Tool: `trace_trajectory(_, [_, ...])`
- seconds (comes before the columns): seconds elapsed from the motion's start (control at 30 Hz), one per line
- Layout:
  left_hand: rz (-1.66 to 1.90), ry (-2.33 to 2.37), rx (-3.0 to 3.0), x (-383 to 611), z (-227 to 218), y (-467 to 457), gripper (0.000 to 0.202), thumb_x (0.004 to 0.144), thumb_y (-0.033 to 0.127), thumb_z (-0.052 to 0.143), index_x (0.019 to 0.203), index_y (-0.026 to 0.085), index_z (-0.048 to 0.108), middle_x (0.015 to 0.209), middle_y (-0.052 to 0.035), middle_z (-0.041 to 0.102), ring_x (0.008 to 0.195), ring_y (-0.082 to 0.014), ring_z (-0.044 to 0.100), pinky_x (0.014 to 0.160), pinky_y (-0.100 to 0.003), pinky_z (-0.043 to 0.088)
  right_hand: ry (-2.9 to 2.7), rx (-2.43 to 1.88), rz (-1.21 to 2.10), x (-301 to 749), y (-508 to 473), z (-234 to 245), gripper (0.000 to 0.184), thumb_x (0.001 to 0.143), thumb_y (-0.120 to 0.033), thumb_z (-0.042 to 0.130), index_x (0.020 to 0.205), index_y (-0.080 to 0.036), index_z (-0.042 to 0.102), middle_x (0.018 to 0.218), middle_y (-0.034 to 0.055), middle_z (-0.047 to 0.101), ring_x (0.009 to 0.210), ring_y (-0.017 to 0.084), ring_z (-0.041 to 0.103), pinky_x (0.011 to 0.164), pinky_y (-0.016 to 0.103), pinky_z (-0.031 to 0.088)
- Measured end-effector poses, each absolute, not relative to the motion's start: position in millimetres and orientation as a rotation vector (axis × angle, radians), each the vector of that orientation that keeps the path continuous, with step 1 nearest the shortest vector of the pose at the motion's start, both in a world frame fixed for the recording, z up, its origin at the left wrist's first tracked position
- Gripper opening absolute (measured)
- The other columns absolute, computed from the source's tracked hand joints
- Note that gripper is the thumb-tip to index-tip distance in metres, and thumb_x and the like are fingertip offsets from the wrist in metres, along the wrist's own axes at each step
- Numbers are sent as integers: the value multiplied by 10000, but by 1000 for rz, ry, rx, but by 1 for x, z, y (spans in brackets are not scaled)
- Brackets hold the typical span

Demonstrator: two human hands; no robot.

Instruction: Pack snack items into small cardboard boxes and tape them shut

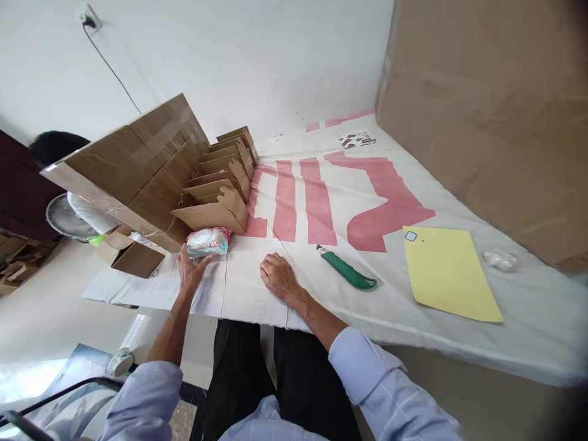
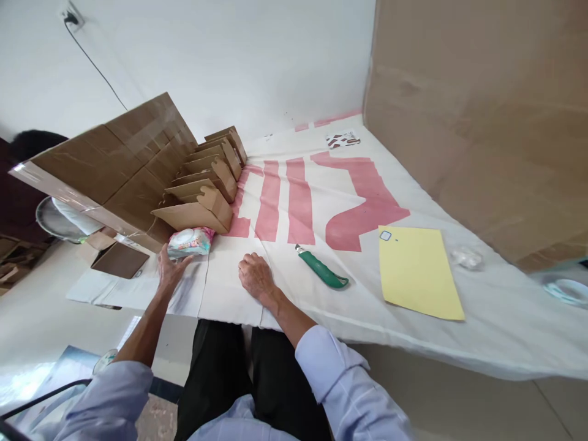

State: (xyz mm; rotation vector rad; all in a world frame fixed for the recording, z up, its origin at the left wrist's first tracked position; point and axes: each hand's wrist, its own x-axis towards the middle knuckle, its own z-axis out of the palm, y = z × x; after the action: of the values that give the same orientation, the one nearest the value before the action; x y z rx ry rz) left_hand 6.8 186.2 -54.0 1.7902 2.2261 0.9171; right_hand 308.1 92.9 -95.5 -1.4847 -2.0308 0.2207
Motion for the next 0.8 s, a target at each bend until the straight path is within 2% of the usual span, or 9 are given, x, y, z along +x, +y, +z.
trace_trajectory(0.13, [806, 2277, 1751, 31, -50, 196, 1183, 773, 579, 941, 1721, 254, 312, 1585, -229, 468, 1446, -439, 599, 1167, -576, 554, -1997, -1455, 213, 309, 95, -100, 198, 1020, -92, 654, 889, -198, 759, 993, 79, 730, 970, 238, 581, 870, 360, 430])
trace_trajectory(0.33, [768, 2290, 1720, 50, -48, 216, 1170, 816, 586, 911, 1748, 271, 279, 1628, -235, 401, 1490, -447, 573, 1187, -564, 525, -1969, -1417, 137, 310, 97, -108, 217, 1005, -85, 660, 847, -217, 731, 931, 70, 708, 934, 244, 569, 844, 373, 414])
trace_trajectory(0.8, [724, 2286, 1674, 90, -41, 286, 1164, 822, 648, 887, 1753, 332, 263, 1634, -233, 393, 1450, -453, 610, 1161, -540, 507, -1947, -1384, 132, 314, 95, -113, 210, 997, -79, 662, 855, -227, 712, 934, 55, 704, 916, 240, 568, 853, 367, 438])
